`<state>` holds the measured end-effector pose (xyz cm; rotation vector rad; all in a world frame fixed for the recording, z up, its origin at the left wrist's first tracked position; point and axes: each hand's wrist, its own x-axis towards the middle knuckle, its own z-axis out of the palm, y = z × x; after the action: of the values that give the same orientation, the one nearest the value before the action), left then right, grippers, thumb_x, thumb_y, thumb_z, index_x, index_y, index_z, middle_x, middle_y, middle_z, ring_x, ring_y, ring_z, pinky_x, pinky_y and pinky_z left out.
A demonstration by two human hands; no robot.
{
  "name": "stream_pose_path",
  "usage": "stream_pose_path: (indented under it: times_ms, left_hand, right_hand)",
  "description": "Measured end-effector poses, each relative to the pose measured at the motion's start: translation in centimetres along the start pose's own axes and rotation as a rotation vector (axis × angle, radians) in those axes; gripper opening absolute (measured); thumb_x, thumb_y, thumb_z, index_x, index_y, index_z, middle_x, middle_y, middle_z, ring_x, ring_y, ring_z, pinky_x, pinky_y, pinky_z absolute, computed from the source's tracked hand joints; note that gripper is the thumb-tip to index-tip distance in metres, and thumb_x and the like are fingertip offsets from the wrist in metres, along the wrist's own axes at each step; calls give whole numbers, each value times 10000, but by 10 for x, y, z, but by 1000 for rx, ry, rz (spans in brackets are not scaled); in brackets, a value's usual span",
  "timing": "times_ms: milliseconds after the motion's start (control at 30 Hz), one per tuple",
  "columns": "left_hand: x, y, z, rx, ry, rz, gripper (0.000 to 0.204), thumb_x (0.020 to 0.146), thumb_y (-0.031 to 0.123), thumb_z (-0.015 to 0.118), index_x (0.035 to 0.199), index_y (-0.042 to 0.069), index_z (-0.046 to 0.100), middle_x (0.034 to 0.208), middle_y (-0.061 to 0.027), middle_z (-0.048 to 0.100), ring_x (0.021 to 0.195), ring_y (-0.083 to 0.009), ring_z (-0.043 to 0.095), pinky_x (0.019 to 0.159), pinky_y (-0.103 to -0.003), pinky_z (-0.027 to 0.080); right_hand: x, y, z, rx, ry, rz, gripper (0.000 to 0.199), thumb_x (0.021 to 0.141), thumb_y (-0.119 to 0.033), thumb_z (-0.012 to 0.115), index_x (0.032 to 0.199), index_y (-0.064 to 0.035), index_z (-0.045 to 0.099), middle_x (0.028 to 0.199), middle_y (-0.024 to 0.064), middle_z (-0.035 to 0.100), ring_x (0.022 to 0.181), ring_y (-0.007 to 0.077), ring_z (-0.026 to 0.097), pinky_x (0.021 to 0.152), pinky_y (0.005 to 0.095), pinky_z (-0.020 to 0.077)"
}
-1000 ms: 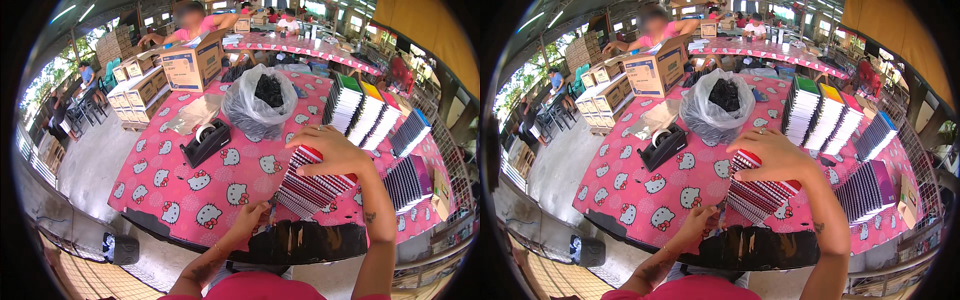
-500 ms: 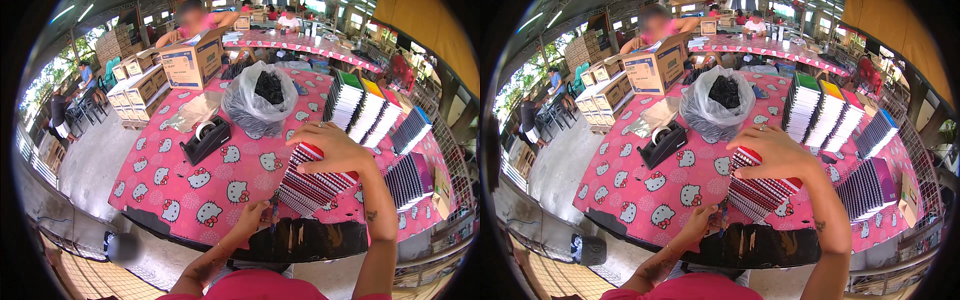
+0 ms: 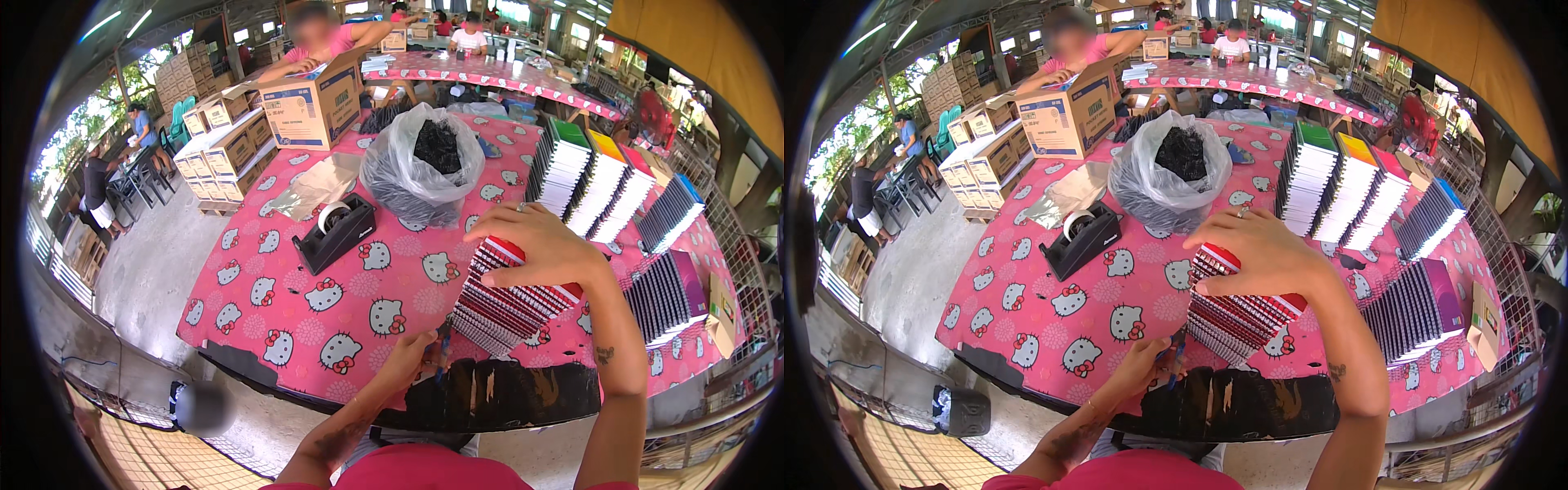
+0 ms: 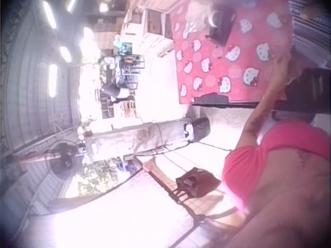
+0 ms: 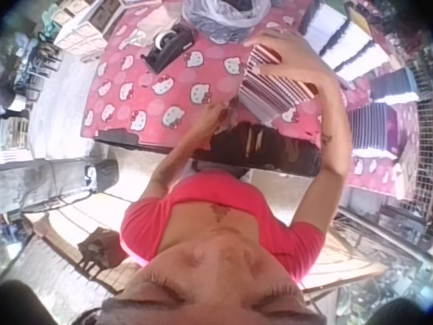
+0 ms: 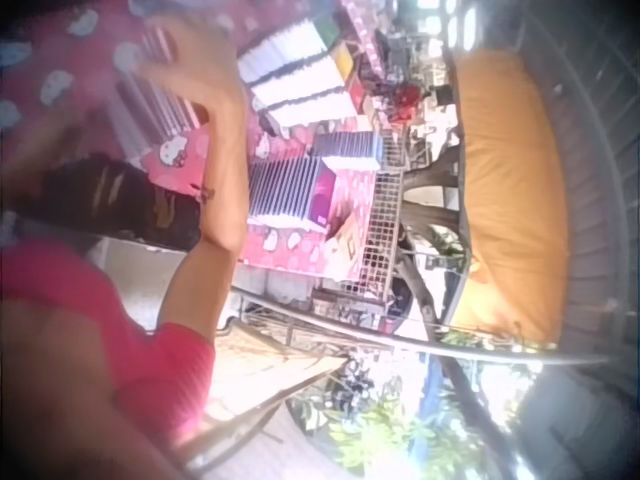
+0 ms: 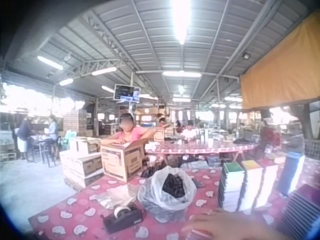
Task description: The person uses shears to trim or cut something on a stack of notebooks and then moves the stack aside.
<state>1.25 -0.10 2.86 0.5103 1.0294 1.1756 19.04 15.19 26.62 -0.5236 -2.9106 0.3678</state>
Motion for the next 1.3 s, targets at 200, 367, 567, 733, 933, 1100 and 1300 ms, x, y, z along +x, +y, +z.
stream_pose_path:
  times_ms: [200, 367, 567, 733, 933, 1100, 1300]
  left_hand:
    - [-10, -1, 17, 1223, 267, 668, 317, 962, 228, 502, 1048, -63, 595, 913, -140, 641, 770, -255, 665, 714, -362, 552]
    - [3, -10, -11, 175, 35, 23, 346, 958, 249, 504, 1106, -60, 555, 960, -170, 642, 819, -281, 675, 731, -379, 555]
    - [-1, -1, -4, -28, -35, -6, 365, 958, 257, 491, 1126, -68, 491, 964, -198, 632, 817, -301, 676, 728, -403, 571]
    - [7, -8, -15, 56, -25, -33, 350, 962, 259, 484, 1073, -72, 509, 939, -199, 628, 808, -304, 674, 715, -413, 579]
    - [2, 1, -7, 326, 11, -27, 346, 965, 260, 483, 967, -68, 592, 919, -164, 645, 751, -243, 674, 585, -370, 531]
    - [-5, 10, 6, 944, 97, 314, 322, 956, 232, 483, 1023, -59, 606, 927, -171, 656, 706, -243, 673, 556, -380, 513]
    - [-1, 6, -7, 81, 14, -94, 282, 941, 228, 483, 1031, -28, 559, 910, -141, 650, 780, -282, 695, 620, -347, 559]
  right_hand:
    - [-1, 4, 3, -41, 30, -31, 574, 755, -463, 700, 1218, -148, 571, 1219, 48, 564, 1195, 253, 486, 1009, 453, 316]
    - [0, 4, 5, -46, 43, -62, 580, 758, -461, 702, 1228, -149, 568, 1223, 53, 562, 1197, 258, 484, 1012, 463, 313]
    - [-1, 5, 4, -35, 21, -27, 585, 761, -465, 700, 1235, -148, 566, 1224, 55, 561, 1192, 261, 486, 1014, 463, 311]
    - [-1, 4, 3, -30, 25, -41, 577, 766, -469, 695, 1226, -145, 568, 1227, 59, 560, 1197, 262, 485, 1014, 465, 312]
    - [-3, 4, 3, -38, 39, -43, 566, 767, -468, 693, 1215, -144, 571, 1228, 54, 563, 1197, 260, 485, 1008, 466, 315]
    - [-2, 2, 3, -31, 29, -33, 563, 762, -470, 689, 1207, -144, 578, 1227, 56, 565, 1207, 265, 483, 1023, 465, 311]
    - [-4, -1, 0, -20, 15, -5, 561, 761, -486, 674, 1199, -148, 586, 1223, 67, 570, 1225, 277, 475, 1070, 475, 293]
